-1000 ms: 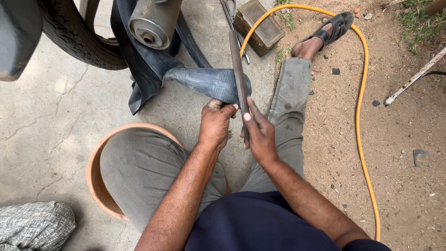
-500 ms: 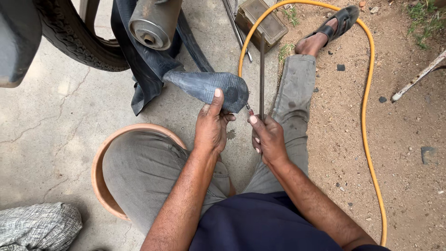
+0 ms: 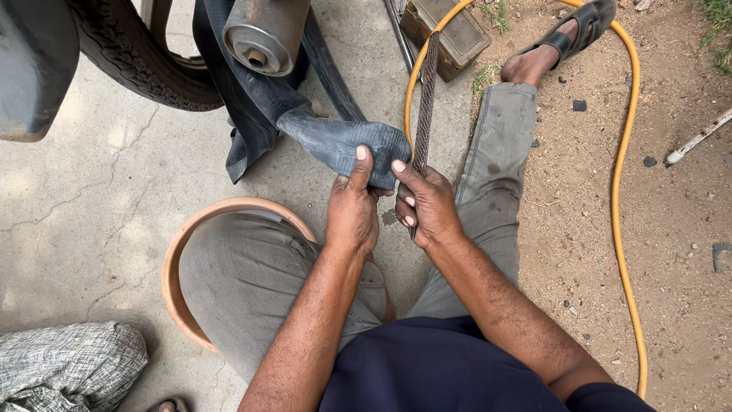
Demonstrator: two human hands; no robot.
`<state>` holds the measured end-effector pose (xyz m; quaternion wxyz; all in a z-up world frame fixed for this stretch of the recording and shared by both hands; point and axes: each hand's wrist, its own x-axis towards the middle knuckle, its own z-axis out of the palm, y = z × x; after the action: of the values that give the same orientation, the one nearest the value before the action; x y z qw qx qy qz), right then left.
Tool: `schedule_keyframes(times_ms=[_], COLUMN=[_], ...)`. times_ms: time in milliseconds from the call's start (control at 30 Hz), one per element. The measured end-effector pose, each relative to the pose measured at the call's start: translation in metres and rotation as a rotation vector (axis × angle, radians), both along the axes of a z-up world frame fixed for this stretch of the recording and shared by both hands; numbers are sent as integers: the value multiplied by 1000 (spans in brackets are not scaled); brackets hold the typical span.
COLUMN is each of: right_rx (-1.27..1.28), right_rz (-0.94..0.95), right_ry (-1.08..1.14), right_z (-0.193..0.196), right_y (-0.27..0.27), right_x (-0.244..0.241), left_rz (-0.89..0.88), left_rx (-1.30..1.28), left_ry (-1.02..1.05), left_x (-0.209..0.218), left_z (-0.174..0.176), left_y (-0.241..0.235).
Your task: The person sits on the ground and uses a metal file to roughen the surface of a black rubber tire tube. They hold the tube in their left hand and file it repeatedly with their right hand, occasionally pausing to inspect the surface. The task involves preparing the rubber for a patch or repair.
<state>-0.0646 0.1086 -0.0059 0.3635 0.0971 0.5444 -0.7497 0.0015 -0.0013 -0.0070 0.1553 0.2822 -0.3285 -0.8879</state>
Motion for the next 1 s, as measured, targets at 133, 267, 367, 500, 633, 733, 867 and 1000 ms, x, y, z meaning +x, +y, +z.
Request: schedule_keyframes(times_ms=[133, 267, 367, 500, 633, 733, 867, 1000], right_rx=[-62, -96, -107, -82, -38, -25, -102, -85], right_rz=[19, 25, 24, 26, 44, 65, 116, 175], right_ry=[19, 15, 13, 25, 58, 195, 464, 565], right_z=[-1, -1, 0, 4, 10, 8, 3, 5], right_y=[-2, -2, -1, -2, -1, 7, 24, 19], right_x=[-3, -5, -4, -5, -4, 0, -6, -15], left_rz=[23, 39, 42, 41, 23, 10, 36, 64], left_rx=[69, 131, 148, 155, 53, -66, -75, -63], left_ry=[12, 5, 17, 18, 36, 1, 31, 20], left_x=[-1, -2, -1, -1, 0, 8, 26, 33], left_z=[0, -1, -3, -3, 7, 21, 36, 29], left_y=[0, -1, 0, -2, -6, -17, -36, -47])
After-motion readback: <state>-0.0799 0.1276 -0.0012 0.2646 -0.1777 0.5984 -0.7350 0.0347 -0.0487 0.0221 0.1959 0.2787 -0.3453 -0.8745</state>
